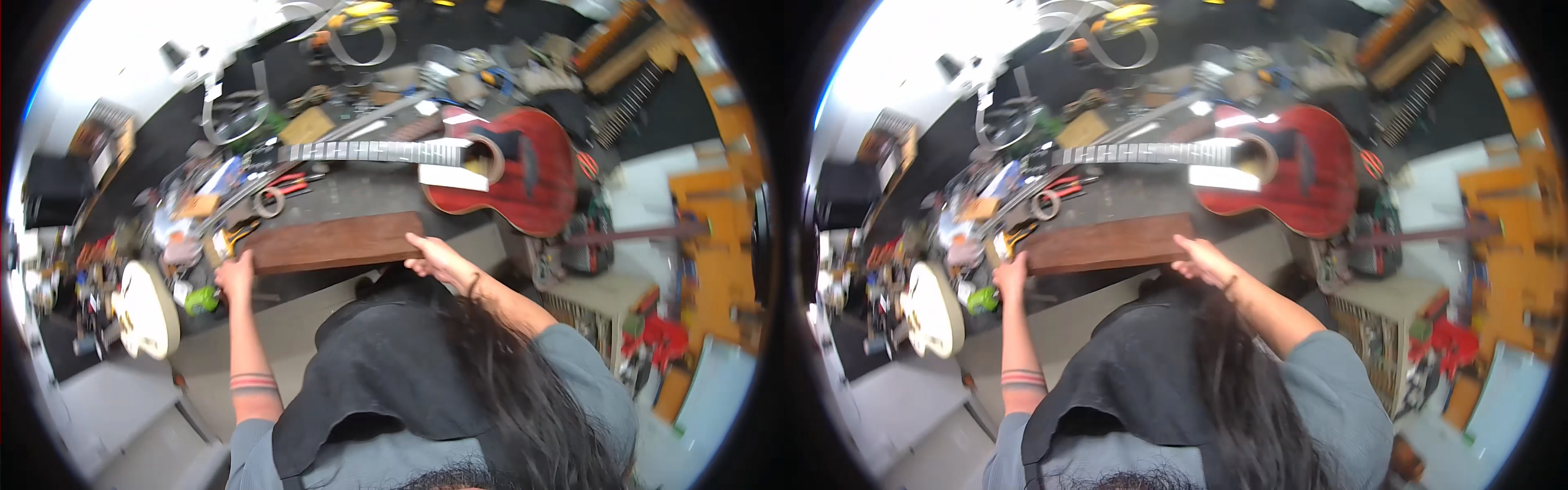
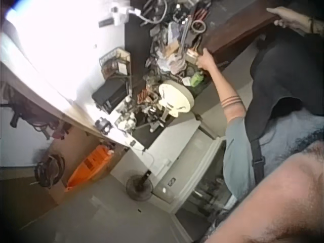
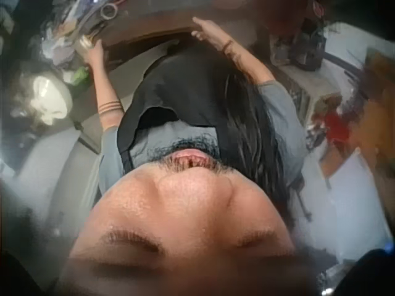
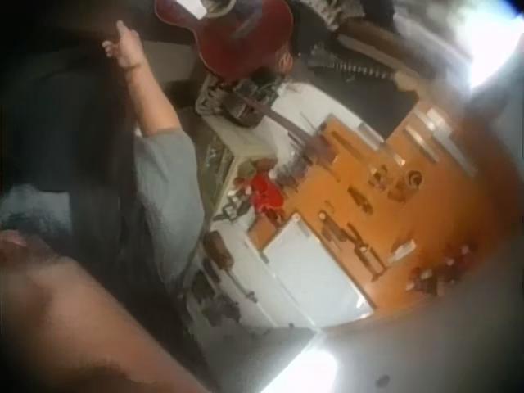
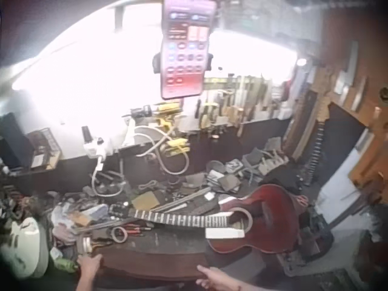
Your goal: The person files the fretboard of a red acoustic guitar using a metal file and a white paper guide. They then use a brush to clean the fretboard and headstock, and briefly handle a power drill before returning to the guitar.
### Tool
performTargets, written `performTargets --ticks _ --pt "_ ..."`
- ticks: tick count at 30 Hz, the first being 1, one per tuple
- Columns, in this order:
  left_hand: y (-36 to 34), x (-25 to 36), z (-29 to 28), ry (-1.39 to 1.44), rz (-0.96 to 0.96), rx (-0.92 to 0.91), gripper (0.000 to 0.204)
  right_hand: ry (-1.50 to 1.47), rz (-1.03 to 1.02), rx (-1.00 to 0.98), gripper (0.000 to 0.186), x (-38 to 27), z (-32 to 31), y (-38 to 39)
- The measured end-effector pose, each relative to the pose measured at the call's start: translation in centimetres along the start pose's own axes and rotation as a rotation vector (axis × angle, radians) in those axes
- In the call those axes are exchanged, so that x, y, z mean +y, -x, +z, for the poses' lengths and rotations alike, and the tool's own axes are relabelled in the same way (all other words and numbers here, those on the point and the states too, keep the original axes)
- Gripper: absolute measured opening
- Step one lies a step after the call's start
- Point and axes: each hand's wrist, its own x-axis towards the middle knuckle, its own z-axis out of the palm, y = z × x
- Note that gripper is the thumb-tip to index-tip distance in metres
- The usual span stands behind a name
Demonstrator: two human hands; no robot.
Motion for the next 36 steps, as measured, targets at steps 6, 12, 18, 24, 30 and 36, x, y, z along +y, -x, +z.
performTargets --ticks 6,12,18,24,30,36 --pt "-7.6 -6.0 5.0 0.954 -0.026 -0.182 0.026 -0.159 -0.108 -0.013 0.055 0.9 2.8 2.0" --pt "0.8 -7.4 1.9 1.273 0.061 -0.389 0.042 -0.196 -0.251 -0.066 0.058 8.5 0.8 13.8" --pt "12.2 -4.3 -5.0 1.285 0.321 -0.95 0.074 -0.218 -0.39 0.076 0.075 20.7 -3.6 25.9" --pt "21.4 10.5 -14.0 0.886 0.948 -1.329 0.071 -0.424 -0.552 0.146 0.092 30.1 -7.0 29.9" --pt "36.8 24.4 -15.0 0.524 1.432 -1.293 0.063 -0.67 -0.763 0.353 0.089 34.8 -11.7 26.0" --pt "56.9 32.5 -12.4 0.079 1.965 -0.855 0.057 -1.136 -0.865 0.456 0.086 33.0 -21.4 22.4"
